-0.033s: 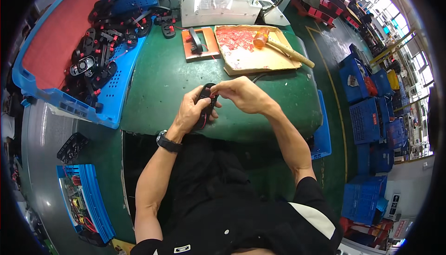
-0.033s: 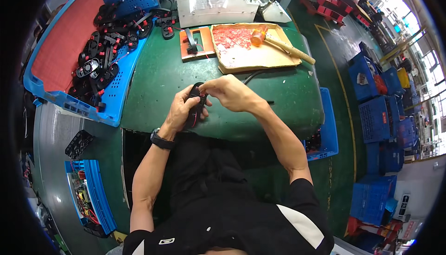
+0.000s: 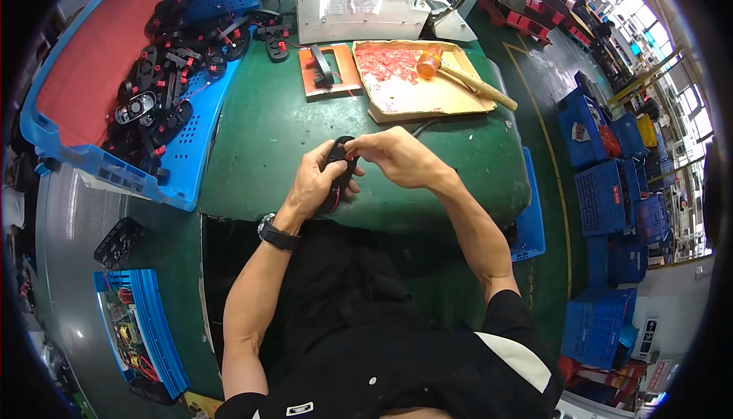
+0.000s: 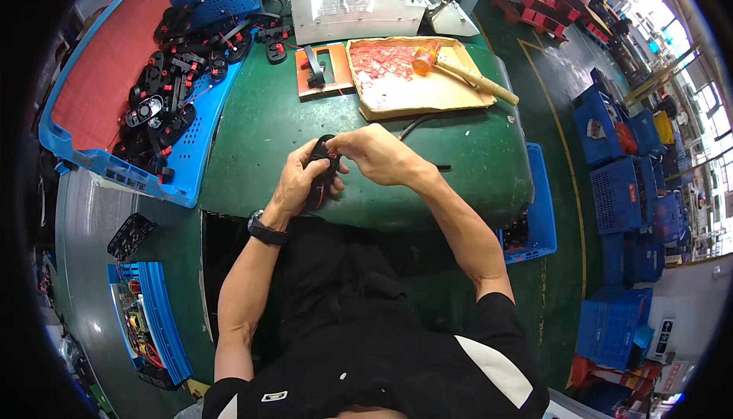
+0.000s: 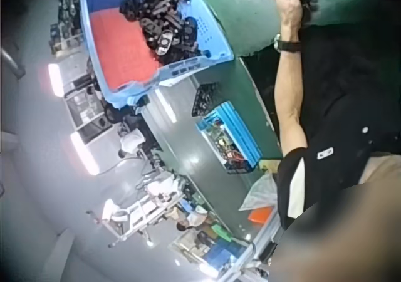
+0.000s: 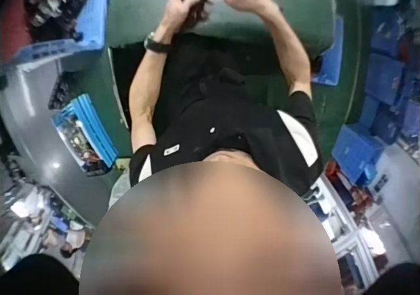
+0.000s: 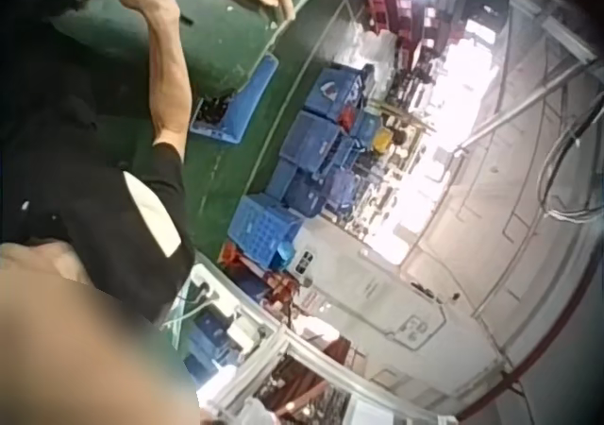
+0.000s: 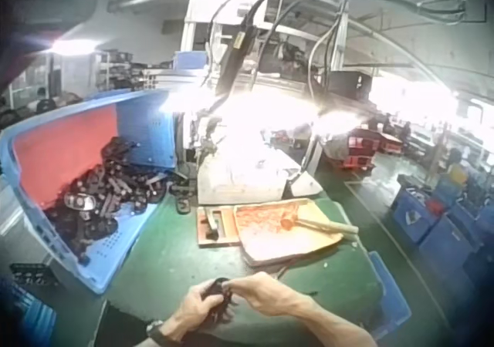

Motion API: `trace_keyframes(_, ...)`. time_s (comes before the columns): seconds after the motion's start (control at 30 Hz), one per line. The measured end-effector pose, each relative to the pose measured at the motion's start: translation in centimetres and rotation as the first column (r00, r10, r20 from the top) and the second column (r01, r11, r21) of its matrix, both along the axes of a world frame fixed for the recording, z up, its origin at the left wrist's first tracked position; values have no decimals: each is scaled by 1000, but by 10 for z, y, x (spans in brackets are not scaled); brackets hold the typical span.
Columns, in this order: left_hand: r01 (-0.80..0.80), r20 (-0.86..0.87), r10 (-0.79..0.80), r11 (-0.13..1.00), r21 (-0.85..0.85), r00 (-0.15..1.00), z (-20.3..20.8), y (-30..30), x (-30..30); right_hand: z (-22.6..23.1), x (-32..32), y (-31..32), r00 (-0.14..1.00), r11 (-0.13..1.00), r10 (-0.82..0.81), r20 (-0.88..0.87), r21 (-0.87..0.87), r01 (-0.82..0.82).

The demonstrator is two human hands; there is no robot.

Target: Assembling electronic components at a factory workbench using a pneumatic screwdriver.

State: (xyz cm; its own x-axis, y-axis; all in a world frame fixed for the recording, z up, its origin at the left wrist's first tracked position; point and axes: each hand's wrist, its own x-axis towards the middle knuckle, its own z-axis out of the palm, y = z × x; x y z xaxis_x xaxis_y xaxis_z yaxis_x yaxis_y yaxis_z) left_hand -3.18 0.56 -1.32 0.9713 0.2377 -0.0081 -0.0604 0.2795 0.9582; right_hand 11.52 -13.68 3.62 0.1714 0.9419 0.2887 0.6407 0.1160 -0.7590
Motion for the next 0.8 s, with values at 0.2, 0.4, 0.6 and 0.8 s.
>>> trace_keyframes(0.2, -36, 15, 34, 993, 115, 999, 0, -8, -1, 0, -14, 3, 966, 984, -116, 231, -109, 144)
trace_keyframes(0.4, -45, 8, 46, 998, -46, 999, 0, -9, 1, -4, -19, 1, 904, 965, -222, 365, -53, 258)
trace_keyframes(0.6, -139, 68, 127, 966, 218, 990, -10, -3, 7, -8, -33, 1, 821, 934, -287, 494, -47, 354)
trace_keyframes(0.8, -44, -204, 36, 998, -39, 978, 11, -7, 14, -9, -33, -5, 743, 885, -358, 566, -46, 463)
